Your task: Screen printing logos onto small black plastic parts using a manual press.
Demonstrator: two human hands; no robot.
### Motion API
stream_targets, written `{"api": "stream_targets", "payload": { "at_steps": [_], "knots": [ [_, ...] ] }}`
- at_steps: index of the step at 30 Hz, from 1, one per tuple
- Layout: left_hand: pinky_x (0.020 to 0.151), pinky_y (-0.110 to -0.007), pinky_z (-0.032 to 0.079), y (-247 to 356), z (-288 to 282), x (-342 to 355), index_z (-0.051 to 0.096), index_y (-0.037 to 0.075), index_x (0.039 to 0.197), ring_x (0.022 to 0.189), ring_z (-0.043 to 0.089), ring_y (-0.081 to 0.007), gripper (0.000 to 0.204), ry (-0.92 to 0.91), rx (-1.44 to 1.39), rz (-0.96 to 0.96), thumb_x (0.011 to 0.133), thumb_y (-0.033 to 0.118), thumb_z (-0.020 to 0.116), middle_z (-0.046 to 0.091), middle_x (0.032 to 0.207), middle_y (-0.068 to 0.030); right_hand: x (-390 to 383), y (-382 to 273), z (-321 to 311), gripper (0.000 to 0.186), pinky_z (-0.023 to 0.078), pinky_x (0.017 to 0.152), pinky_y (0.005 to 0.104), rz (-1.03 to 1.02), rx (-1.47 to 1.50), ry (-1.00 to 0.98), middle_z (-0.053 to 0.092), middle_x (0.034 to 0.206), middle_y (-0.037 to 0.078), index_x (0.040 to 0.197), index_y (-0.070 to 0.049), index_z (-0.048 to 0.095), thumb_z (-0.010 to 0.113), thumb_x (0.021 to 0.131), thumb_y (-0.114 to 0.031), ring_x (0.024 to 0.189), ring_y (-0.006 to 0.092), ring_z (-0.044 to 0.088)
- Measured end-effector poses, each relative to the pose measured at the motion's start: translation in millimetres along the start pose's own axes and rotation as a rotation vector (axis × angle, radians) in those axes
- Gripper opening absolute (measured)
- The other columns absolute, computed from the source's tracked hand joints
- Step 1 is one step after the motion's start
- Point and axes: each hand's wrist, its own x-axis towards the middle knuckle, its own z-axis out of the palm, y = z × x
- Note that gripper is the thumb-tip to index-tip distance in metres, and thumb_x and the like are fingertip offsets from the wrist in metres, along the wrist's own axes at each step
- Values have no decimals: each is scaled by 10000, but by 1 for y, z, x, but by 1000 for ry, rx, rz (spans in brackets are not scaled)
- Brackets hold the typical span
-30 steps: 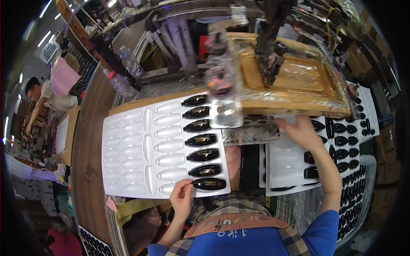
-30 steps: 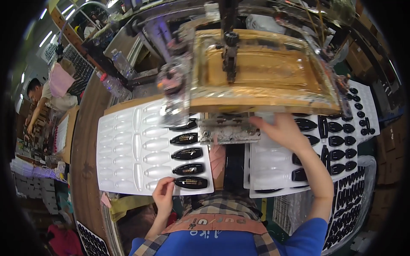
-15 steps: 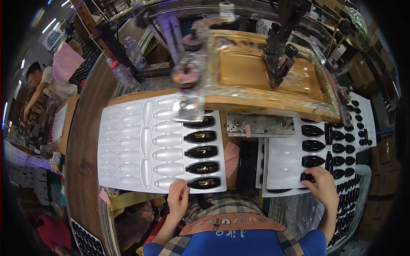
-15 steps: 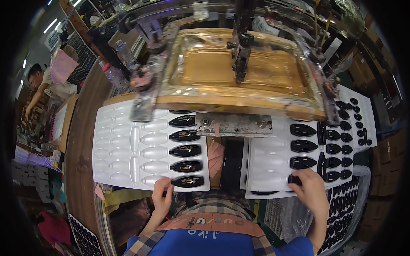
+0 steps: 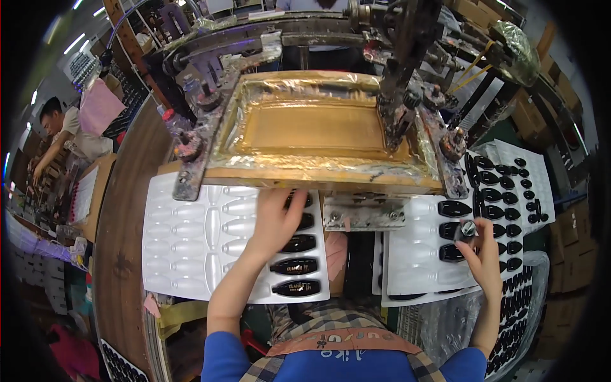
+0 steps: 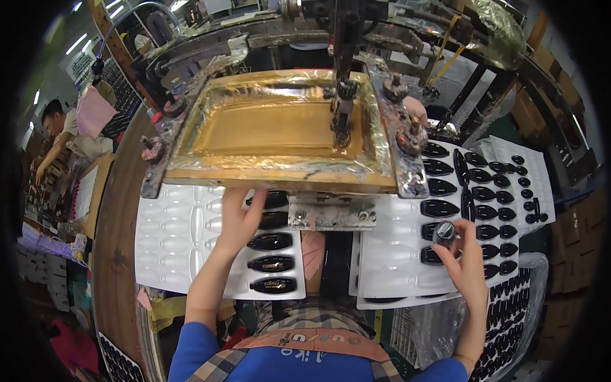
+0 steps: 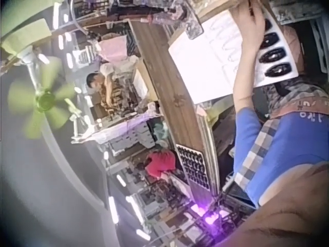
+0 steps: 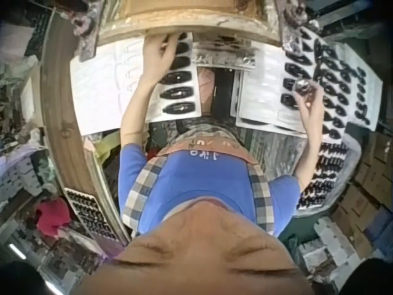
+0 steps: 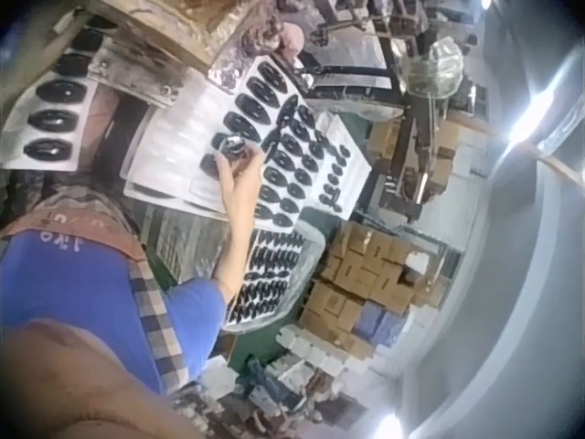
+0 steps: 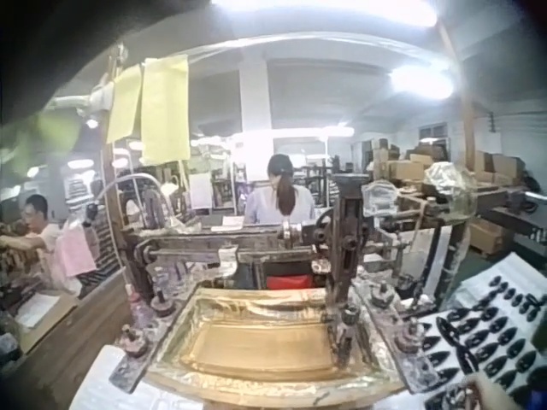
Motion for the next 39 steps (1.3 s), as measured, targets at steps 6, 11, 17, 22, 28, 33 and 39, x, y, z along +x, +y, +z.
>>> {"api": "stream_targets", "payload": {
  "at_steps": [6, 11, 17, 22, 28, 33, 39],
  "knots": [
    [817, -277, 423, -50, 49, 62, 460, 10, 1115, 935, 532, -201, 367, -6, -362, 218, 775, 111, 556, 534, 1061, -138, 56, -9, 24, 637, 382, 840, 291, -293, 11, -141, 487, 1104, 114, 1175, 9, 398, 712, 639, -129, 990, 190, 483],
    [766, -247, 433, -45, 22, 87, 509, 14, 1063, 863, 536, -145, 296, 23, -646, 4, 784, 96, 565, 561, 974, -89, 84, -52, 62, 422, 398, 810, 304, -294, 210, -126, 558, 1047, 130, 1020, -6, 549, 665, 708, -266, 962, 226, 519],
    [714, -217, 445, -64, -8, 97, 557, 17, 1016, 787, 538, -87, 232, 81, -857, -289, 796, 86, 573, 586, 892, -39, 102, -76, 100, 400, 418, 786, 324, -518, -32, -258, 576, 988, 139, 1025, -24, 545, 653, 739, -281, 903, 255, 546],
    [643, -207, 462, -159, -52, 39, 596, -4, 915, 719, 551, -81, 175, 390, -613, -530, 799, 126, 586, 593, 822, -41, 99, -80, 102, 421, 406, 801, 343, -454, 74, -343, 575, 993, 150, 1045, -19, 538, 635, 749, -303, 927, 279, 537],
    [482, -202, 451, -234, -55, 5, 592, -29, 771, 511, 525, -88, 192, 455, -341, -655, 791, 161, 602, 567, 618, -37, 66, -56, 51, 435, 335, 898, 365, -356, -122, -103, 496, 1091, 214, 1116, 14, 465, 567, 773, -233, 1010, 362, 464],
    [462, -262, 435, -235, -50, 15, 596, -18, 679, 488, 531, -104, 283, 360, 21, -756, 779, 246, 604, 565, 541, -76, 13, -36, 32, 636, 321, 916, 402, -182, -218, -137, 345, 1250, 250, 1228, 37, 307, 602, 733, -232, 1091, 397, 388],
    [506, -321, 435, -247, -48, 18, 592, -7, 643, 515, 570, -205, 367, 163, 434, -750, 757, 342, 584, 592, 581, -106, -34, 7, 27, 660, 322, 932, 396, -188, -764, -195, 362, 1214, 275, 1211, 47, 335, 650, 678, -183, 1121, 401, 360]
  ]
}}
